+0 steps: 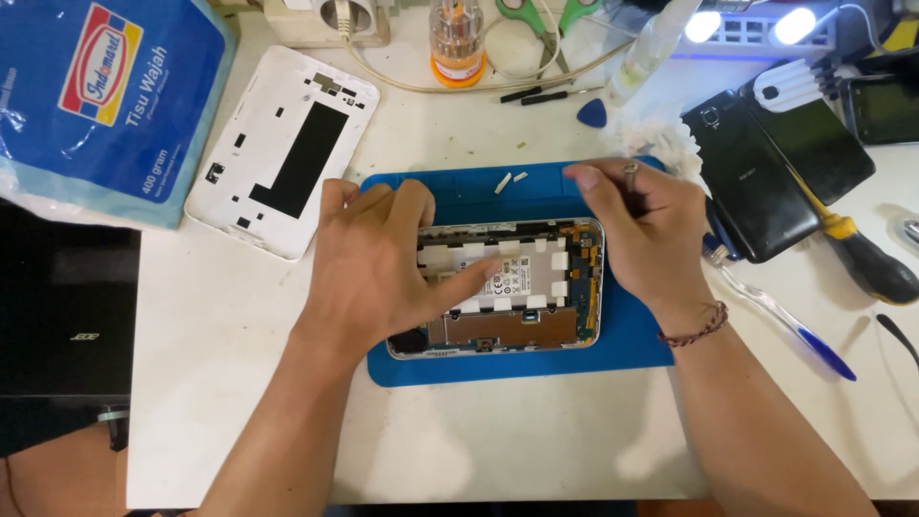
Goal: Repairing the internal components of a tablet using a screwdriver and prying tool.
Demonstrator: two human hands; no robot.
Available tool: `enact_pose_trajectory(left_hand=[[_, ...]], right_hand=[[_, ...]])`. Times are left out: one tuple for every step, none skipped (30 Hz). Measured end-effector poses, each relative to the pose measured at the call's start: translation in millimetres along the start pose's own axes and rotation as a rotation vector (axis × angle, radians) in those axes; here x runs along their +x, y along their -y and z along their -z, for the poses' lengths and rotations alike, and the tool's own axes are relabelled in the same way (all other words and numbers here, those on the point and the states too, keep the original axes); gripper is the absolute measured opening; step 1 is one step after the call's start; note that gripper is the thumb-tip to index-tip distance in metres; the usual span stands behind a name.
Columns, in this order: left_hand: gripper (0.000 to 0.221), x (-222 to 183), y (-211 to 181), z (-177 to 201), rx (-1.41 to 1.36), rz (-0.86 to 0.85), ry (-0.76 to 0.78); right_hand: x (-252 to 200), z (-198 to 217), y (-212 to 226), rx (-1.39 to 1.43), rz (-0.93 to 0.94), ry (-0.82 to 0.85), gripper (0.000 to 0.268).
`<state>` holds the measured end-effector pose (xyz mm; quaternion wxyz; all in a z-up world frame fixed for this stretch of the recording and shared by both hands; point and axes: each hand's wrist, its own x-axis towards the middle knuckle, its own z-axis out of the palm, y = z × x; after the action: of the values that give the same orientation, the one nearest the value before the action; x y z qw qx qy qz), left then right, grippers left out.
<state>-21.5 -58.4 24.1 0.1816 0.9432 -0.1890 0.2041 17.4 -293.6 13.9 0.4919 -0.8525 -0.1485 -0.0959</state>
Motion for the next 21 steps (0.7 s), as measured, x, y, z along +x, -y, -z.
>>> enact_pose_trajectory(left_hand=[[0.063,-0.8,0.1,0.9,-0.002,0.002,0.004],[0.061,-1.6,0.1,2.0,-0.023,-0.013,-0.007],[0.058,-0.8,0.8,2.8,-0.042,-0.031,-0.023],[0.058,-1.5,1.7,2.8,-0.043,-0.033,-0.024],[0.057,-2.4,2.3,2.5,-0.063,-0.036,-0.033],[0.056,-3.1,2.9,2.1,-0.083,-0.04,-0.042],[0.056,-4.3,3.0,1.8,-0.086,-0.042,-0.04],[0.056,-5.4,3.2,1.4,-0.072,-0.01,-0.03],[0.056,-6.2,3.6,0.9,-0.058,0.022,-0.02],[0.056,-6.4,2.9,0.2,-0.061,0.019,-0.017],[0.057,-6.6,2.3,-0.3,-0.076,0.046,-0.022],[0.058,-7.0,1.7,-0.8,-0.091,0.073,-0.026],[0.058,-6.3,1.3,-0.1,-0.092,0.072,-0.023],[0.051,-5.7,0.9,0.7,-0.189,0.117,-0.021],[0.045,-5.2,0.6,2.2,-0.283,0.164,-0.02],[0.045,-5.3,0.9,-0.2,-0.282,0.166,-0.019],[0.035,-4.3,2.0,-2.5,-0.4,0.199,-0.06],[0.027,-3.2,2.9,-4.7,-0.519,0.232,-0.102],[0.027,-2.3,3.7,-4.6,-0.518,0.229,-0.101],[0.026,-1.4,4.5,-4.5,-0.597,0.293,-0.111],[0.028,-0.4,5.5,-4.7,-0.677,0.357,-0.122]], right_hand=[[-0.5,-0.2,-0.2,0.0,-0.004,0.002,0.023],[-1.1,-0.4,-0.2,-0.016,0.03,0.037,0.028],[-0.1,-0.1,-0.3,-0.033,0.068,0.069,0.037],[-0.9,0.0,-2.4,-0.035,0.068,0.068,0.037],[-2.1,0.6,-4.5,-0.027,0.059,0.086,0.039],[-3.2,1.1,-6.9,-0.02,0.049,0.104,0.041],[-4.1,2.4,-7.8,-0.021,0.045,0.102,0.041],[-4.9,3.7,-8.9,-0.011,0.027,0.138,0.041],[-5.6,4.9,-10.0,0.0,0.009,0.174,0.045],[-5.8,5.7,-10.8,-0.001,0.005,0.172,0.045],[-6.1,6.2,-11.5,-0.008,0.003,0.171,0.042],[-6.5,6.7,-12.1,-0.016,0.002,0.17,0.04],[-6.2,6.7,-12.8,-0.016,-0.001,0.169,0.04],[-5.9,6.7,-13.2,-0.032,-0.007,0.161,0.039],[-5.0,6.4,-13.5,-0.047,-0.011,0.155,0.038],[-5.4,6.2,-12.8,-0.045,-0.012,0.156,0.038],[-4.8,5.9,-12.1,-0.046,-0.029,0.141,0.039],[-4.2,5.8,-11.3,-0.046,-0.046,0.126,0.04],[-4.0,5.8,-13.2,-0.045,-0.046,0.123,0.04],[-3.9,5.7,-15.2,-0.027,-0.043,0.089,0.04],[-3.7,5.7,-17.3,-0.011,-0.041,0.056,0.04]])
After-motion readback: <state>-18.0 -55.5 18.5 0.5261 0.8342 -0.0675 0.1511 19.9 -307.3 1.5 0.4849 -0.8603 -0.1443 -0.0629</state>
